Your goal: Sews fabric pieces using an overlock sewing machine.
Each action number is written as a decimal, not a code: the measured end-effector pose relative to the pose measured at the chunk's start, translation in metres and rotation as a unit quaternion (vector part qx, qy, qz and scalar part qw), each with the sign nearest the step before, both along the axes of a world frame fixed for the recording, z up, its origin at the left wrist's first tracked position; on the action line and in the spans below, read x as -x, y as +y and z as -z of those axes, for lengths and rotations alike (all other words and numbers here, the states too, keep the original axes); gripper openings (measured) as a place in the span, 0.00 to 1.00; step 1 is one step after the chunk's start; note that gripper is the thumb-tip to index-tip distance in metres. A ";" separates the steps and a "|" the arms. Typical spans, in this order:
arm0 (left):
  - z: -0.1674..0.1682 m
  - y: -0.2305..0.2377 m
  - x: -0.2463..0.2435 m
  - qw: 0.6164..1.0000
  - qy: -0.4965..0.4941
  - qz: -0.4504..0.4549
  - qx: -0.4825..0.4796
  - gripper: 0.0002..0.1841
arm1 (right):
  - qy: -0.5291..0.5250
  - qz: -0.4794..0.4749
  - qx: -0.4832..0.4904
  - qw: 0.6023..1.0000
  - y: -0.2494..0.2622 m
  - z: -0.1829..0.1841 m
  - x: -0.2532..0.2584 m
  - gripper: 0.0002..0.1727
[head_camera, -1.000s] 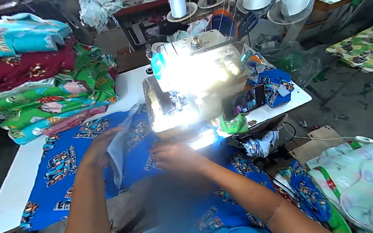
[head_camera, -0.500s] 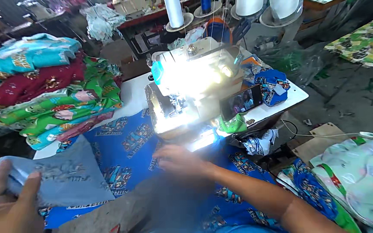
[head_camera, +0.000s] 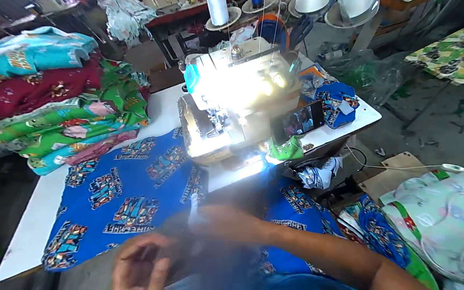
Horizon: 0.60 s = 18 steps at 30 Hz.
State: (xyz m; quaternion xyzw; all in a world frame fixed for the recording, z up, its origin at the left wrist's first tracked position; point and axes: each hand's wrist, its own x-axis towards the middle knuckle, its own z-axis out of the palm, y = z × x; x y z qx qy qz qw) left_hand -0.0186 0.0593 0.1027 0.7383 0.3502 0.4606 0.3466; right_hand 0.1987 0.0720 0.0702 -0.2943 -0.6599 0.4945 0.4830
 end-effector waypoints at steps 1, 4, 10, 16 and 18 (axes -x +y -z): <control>-0.001 0.009 -0.003 1.000 -0.028 -0.002 -0.015 0.24 | -0.020 0.013 -0.050 0.998 -0.002 -0.006 0.001 0.15; 0.005 0.015 -0.023 0.999 -0.043 0.025 0.014 0.34 | -0.059 0.074 -0.153 0.984 -0.007 -0.019 0.003 0.15; 0.023 -0.009 -0.039 0.994 0.026 -0.017 0.102 0.04 | -0.055 0.246 -0.193 0.948 -0.001 -0.035 -0.015 0.13; 0.034 -0.004 -0.010 0.966 0.237 -0.102 -0.009 0.17 | -0.006 0.261 -0.159 0.952 0.006 -0.038 -0.040 0.10; 0.029 -0.002 0.007 0.960 0.250 -0.127 -0.029 0.15 | 0.001 0.275 -0.128 0.953 0.005 -0.040 -0.047 0.10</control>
